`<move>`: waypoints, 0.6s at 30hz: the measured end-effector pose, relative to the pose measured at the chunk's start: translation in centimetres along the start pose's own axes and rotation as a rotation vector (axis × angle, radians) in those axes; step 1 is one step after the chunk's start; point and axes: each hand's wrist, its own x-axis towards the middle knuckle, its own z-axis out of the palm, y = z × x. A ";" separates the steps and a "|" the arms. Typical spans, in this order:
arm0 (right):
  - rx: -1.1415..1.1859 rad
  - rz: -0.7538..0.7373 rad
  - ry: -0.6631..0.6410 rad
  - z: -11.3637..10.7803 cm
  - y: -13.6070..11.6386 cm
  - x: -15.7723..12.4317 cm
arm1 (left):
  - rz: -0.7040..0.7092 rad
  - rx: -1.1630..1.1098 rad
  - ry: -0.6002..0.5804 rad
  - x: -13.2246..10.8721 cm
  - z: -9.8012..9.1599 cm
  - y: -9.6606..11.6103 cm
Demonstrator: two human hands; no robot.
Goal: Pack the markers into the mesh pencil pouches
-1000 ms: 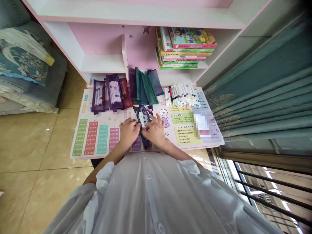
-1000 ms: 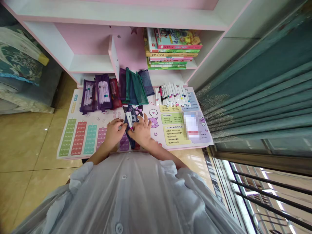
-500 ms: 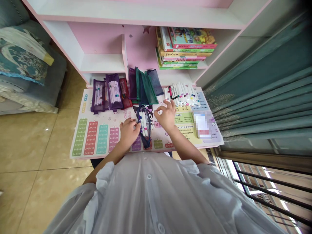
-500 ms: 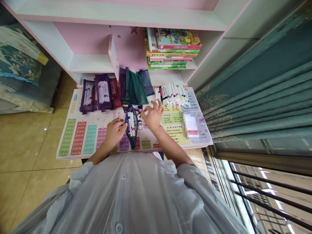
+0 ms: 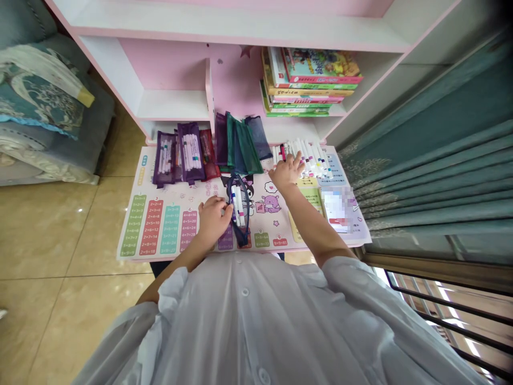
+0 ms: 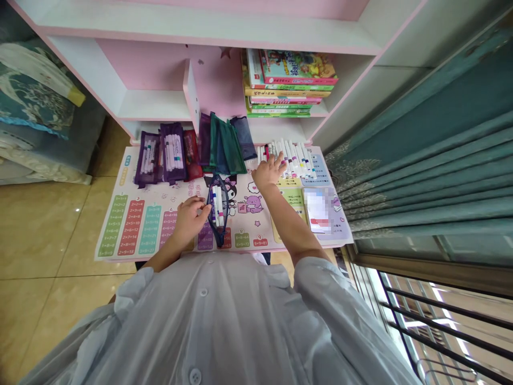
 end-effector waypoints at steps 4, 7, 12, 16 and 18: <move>-0.053 0.000 -0.037 0.0 -0.3 0.2 | 0.001 0.003 0.006 0.1 0.1 -0.1; -0.071 -0.008 -0.045 0.1 -0.4 0.4 | 0.001 0.004 0.000 0.1 0.1 0.0; -0.036 -0.021 -0.032 0.0 -0.1 -0.2 | 0.001 0.003 -0.006 0.1 0.0 0.2; 0.047 -0.035 0.068 -0.3 0.3 -1.7 | 0.006 0.003 -0.010 0.1 -0.1 0.2; 0.079 -0.052 0.128 -0.4 0.5 -2.7 | 0.012 0.004 -0.010 0.1 0.0 0.2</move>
